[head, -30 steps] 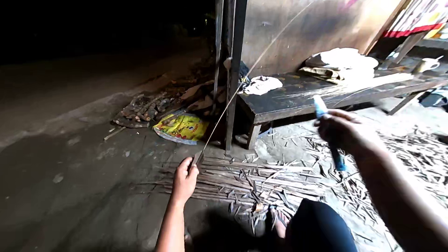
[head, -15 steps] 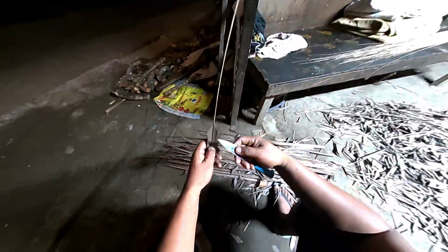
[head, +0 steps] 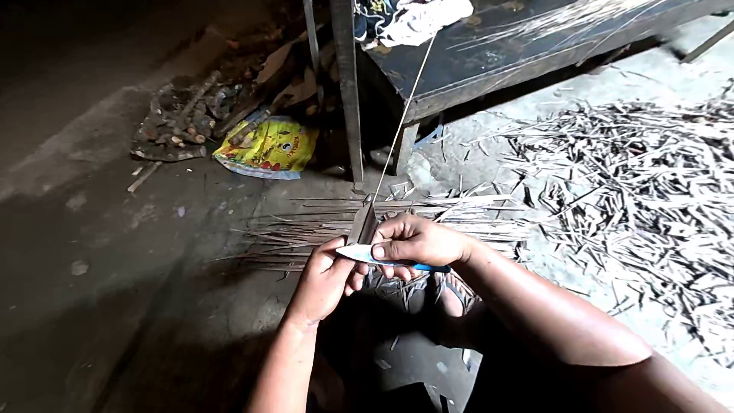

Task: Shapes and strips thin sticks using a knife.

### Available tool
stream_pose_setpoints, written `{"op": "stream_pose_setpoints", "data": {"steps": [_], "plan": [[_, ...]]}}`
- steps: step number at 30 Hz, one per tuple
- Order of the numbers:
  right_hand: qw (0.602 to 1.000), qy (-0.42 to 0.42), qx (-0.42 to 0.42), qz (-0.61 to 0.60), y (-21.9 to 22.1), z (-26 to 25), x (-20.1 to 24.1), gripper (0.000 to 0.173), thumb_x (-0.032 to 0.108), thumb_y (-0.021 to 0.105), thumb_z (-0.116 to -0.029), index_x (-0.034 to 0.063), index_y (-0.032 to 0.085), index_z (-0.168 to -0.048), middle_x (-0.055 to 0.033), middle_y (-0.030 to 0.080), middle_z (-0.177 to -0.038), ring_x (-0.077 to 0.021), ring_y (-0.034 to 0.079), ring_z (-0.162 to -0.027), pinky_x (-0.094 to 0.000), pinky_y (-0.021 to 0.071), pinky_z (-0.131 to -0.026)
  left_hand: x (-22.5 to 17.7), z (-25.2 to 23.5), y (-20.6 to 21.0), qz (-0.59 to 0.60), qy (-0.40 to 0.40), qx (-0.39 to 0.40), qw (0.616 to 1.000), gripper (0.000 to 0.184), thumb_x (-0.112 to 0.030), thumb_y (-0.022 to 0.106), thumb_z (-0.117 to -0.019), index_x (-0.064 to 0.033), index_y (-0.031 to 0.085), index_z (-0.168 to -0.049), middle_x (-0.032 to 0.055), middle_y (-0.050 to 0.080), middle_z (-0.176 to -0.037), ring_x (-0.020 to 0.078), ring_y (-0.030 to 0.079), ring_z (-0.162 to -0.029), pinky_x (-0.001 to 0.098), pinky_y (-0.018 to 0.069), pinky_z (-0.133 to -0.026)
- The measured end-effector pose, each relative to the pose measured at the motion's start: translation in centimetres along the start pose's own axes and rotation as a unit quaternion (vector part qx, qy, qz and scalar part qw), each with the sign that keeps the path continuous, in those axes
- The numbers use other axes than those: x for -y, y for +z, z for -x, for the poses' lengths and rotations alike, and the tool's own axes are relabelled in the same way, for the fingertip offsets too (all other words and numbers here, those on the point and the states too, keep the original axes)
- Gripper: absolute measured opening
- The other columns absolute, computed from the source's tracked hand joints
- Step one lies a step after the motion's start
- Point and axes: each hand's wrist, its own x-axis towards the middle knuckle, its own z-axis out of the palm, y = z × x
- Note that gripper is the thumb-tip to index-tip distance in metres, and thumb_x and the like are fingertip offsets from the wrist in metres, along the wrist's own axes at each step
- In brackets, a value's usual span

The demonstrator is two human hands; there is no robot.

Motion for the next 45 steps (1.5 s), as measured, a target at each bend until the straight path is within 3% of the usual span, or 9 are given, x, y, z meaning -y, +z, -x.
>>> {"op": "stream_pose_setpoints", "data": {"steps": [7, 15, 20, 27, 34, 39, 42, 45], "plan": [[1.000, 0.000, 0.028, 0.006, -1.3, 1.5, 0.2, 0.024, 0.021, 0.054, -0.1075, 0.0042, 0.066, -0.095, 0.0003, 0.068, -0.070, -0.0031, 0.059, -0.051, -0.0185, 0.0487, -0.047, 0.3, -0.4, 1.4, 0.093, -0.019, 0.053, 0.994, 0.022, -0.014, 0.052, -0.1059, -0.0056, 0.069, -0.095, 0.0010, 0.061, -0.068, 0.0058, 0.056, -0.053, 0.0185, 0.0473, -0.049], [0.998, -0.006, 0.052, 0.027, -1.9, 2.1, 0.3, 0.025, 0.020, 0.055, -0.1068, 0.0037, 0.067, -0.092, 0.0019, 0.067, -0.067, -0.0015, 0.058, -0.050, -0.0172, 0.0475, -0.046, 0.6, -0.3, 2.0, 0.109, -0.026, 0.066, 0.992, 0.021, -0.012, 0.052, -0.1058, -0.0057, 0.069, -0.094, 0.0014, 0.064, -0.070, 0.0049, 0.057, -0.054, 0.0178, 0.0481, -0.049], [0.995, -0.036, 0.080, 0.048, -2.4, 2.2, 0.5, 0.024, 0.020, 0.056, -0.1065, 0.0015, 0.067, -0.097, 0.0013, 0.066, -0.069, -0.0014, 0.057, -0.050, -0.0171, 0.0470, -0.046, 0.4, 0.2, 2.1, 0.162, -0.053, 0.102, 0.980, 0.021, -0.015, 0.055, -0.1054, -0.0067, 0.069, -0.093, -0.0003, 0.062, -0.067, 0.0039, 0.057, -0.053, 0.0176, 0.0471, -0.049], [0.993, -0.065, 0.038, 0.087, -3.0, 2.3, 0.3, 0.025, 0.022, 0.057, -0.1062, 0.0015, 0.068, -0.096, 0.0005, 0.067, -0.070, -0.0025, 0.059, -0.052, -0.0185, 0.0488, -0.047, 0.4, 0.4, 1.3, 0.170, -0.056, 0.112, 0.977, 0.021, -0.018, 0.055, -0.1059, -0.0064, 0.069, -0.095, -0.0009, 0.060, -0.069, 0.0039, 0.054, -0.053, 0.0178, 0.0455, -0.048], [0.990, -0.077, -0.053, 0.107, -4.7, 2.4, 0.6, 0.027, 0.024, 0.058, -0.1054, 0.0021, 0.068, -0.094, -0.0040, 0.069, -0.070, -0.0073, 0.060, -0.052, -0.0220, 0.0498, -0.048, -0.4, 0.9, 0.7, 0.116, -0.041, 0.064, 0.990, 0.023, -0.018, 0.052, -0.1074, -0.0038, 0.067, -0.098, 0.0014, 0.063, -0.072, 0.0042, 0.056, -0.053, 0.0170, 0.0469, -0.048], [0.965, -0.098, -0.240, 0.036, -4.9, 2.3, 1.3, 0.025, 0.025, 0.053, -0.1068, 0.0060, 0.067, -0.101, -0.0091, 0.069, -0.076, -0.0116, 0.059, -0.053, -0.0255, 0.0521, -0.049, -0.5, 0.9, 0.2, 0.038, -0.039, -0.009, 0.998, 0.024, -0.012, 0.047, -0.1078, -0.0002, 0.066, -0.099, 0.0043, 0.066, -0.073, 0.0068, 0.058, -0.052, 0.0183, 0.0489, -0.046], [0.966, -0.094, -0.242, 0.000, -4.5, 2.4, 1.9, 0.025, 0.026, 0.050, -0.1073, 0.0065, 0.065, -0.102, -0.0109, 0.069, -0.076, -0.0137, 0.061, -0.052, -0.0270, 0.0530, -0.049, -0.3, 0.8, 0.3, -0.040, -0.026, -0.053, 0.997, 0.025, -0.010, 0.045, -0.1085, 0.0021, 0.065, -0.101, 0.0066, 0.069, -0.075, 0.0110, 0.062, -0.054, 0.0219, 0.0523, -0.047], [0.983, -0.046, -0.176, -0.029, -2.6, 2.0, 1.6, 0.023, 0.023, 0.049, -0.1073, 0.0059, 0.064, -0.103, -0.0103, 0.070, -0.077, -0.0135, 0.063, -0.054, -0.0266, 0.0542, -0.050, 0.2, 0.5, 0.5, -0.159, 0.000, -0.090, 0.983, 0.028, -0.012, 0.043, -0.1089, 0.0005, 0.066, -0.099, 0.0031, 0.069, -0.073, 0.0109, 0.064, -0.055, 0.0228, 0.0544, -0.048]]}}
